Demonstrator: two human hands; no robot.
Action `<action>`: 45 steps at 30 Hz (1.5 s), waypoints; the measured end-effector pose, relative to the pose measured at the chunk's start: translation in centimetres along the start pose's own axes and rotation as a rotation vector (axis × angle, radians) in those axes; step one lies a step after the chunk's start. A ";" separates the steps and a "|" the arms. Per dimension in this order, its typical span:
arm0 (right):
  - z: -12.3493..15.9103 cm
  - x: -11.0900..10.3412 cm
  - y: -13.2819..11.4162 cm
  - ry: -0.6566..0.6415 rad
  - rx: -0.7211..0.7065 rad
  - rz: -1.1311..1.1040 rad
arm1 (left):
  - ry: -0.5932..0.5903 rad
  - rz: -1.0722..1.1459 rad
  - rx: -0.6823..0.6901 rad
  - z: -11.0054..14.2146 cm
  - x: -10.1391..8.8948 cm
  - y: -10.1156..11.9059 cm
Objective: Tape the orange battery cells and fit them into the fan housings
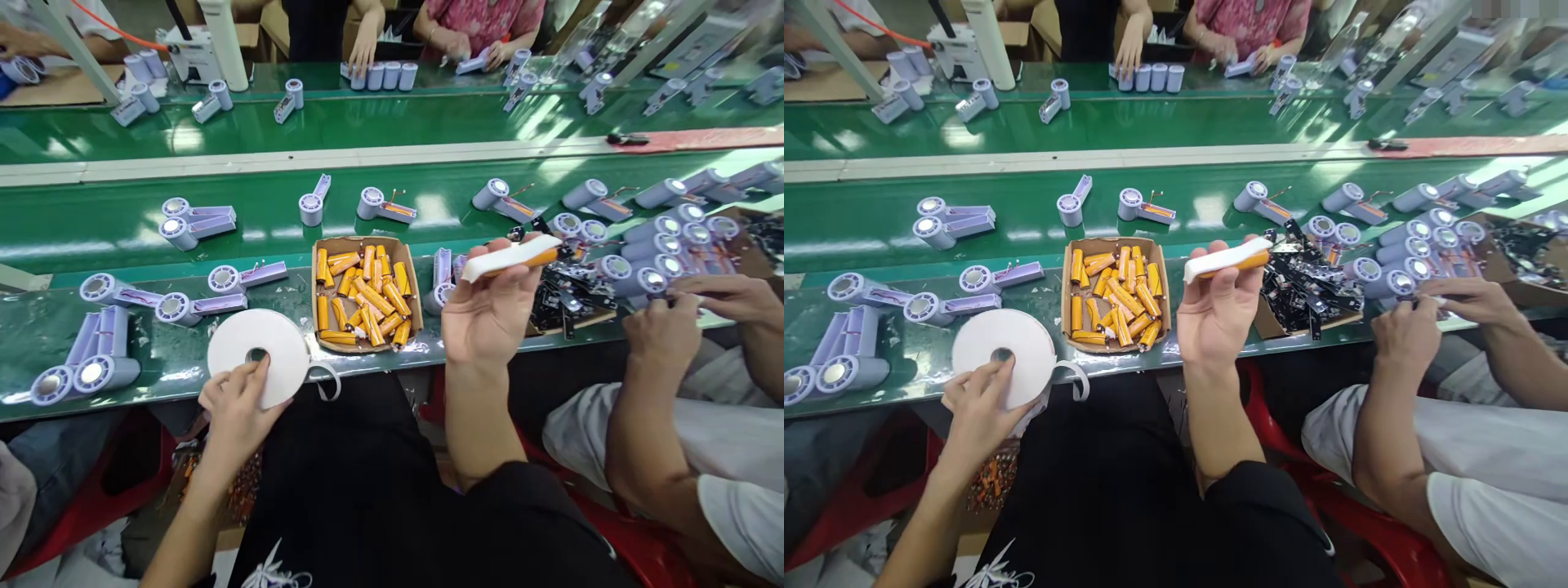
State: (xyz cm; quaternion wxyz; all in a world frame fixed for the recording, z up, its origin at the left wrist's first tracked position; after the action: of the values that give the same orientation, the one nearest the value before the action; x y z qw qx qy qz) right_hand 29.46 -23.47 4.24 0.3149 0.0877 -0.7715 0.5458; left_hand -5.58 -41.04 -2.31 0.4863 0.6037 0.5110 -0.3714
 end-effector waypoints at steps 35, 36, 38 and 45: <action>-18.7 10.9 18.6 -0.942 -0.071 1.126 | -0.492 0.142 0.338 -45.9 13.7 7.4; -18.8 10.7 19.0 -0.972 -0.093 1.221 | -0.476 0.144 0.328 -45.8 13.9 7.6; -18.8 10.2 19.3 -1.003 -0.128 1.353 | -0.456 0.151 0.312 -45.5 14.2 8.1; -19.0 9.9 19.4 -1.074 -0.162 1.620 | -0.434 0.198 0.266 -45.3 14.7 9.1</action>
State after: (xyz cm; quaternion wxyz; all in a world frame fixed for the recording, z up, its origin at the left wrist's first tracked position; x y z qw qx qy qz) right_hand 19.85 3.21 -1.37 -0.5444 -0.2541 -0.6743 0.4295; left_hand 4.10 6.47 -2.98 0.5348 0.6156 0.2798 -0.5067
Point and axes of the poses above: each hand's wrist, its own z-axis away from the middle knuckle, its own x-axis out of the palm, y = z × x, the point moved 7 cm from there along -z, towards the middle knuckle
